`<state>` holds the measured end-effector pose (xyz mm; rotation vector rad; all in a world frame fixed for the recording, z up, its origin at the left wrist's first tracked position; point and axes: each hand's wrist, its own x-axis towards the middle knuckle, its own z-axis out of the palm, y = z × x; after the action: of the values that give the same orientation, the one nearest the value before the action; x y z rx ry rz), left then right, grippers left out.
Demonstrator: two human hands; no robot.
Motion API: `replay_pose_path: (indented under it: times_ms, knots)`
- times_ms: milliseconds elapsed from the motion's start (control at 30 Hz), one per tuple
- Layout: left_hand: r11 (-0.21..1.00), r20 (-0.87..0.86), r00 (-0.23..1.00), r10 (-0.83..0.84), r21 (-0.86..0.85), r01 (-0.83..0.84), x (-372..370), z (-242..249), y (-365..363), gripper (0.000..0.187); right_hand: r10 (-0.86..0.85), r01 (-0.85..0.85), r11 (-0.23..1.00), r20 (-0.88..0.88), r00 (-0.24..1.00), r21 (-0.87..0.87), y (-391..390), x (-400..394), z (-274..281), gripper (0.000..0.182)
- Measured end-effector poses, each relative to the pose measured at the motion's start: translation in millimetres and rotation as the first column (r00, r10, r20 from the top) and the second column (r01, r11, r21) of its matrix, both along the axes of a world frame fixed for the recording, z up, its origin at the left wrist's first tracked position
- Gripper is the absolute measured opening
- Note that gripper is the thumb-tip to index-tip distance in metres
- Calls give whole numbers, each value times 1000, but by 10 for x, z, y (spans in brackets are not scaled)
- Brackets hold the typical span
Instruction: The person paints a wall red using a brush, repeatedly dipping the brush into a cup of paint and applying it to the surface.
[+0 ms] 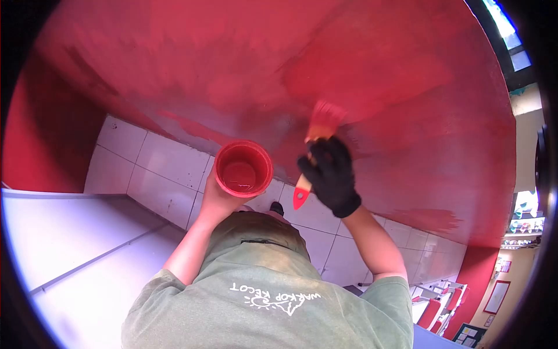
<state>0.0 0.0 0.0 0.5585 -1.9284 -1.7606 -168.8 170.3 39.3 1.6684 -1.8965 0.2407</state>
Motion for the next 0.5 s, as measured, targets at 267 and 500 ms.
replay_pose_path:
  times_ms: [267,500]
  knots:
    - [1000,112,994,-3,-20,5,40,32,73,78,4,107,977,513,858,-185,158,28,242,24]
    - [1000,81,997,2,-13,-1,17,56,85,78,108,40,944,420,901,-327,292,152,408,25]
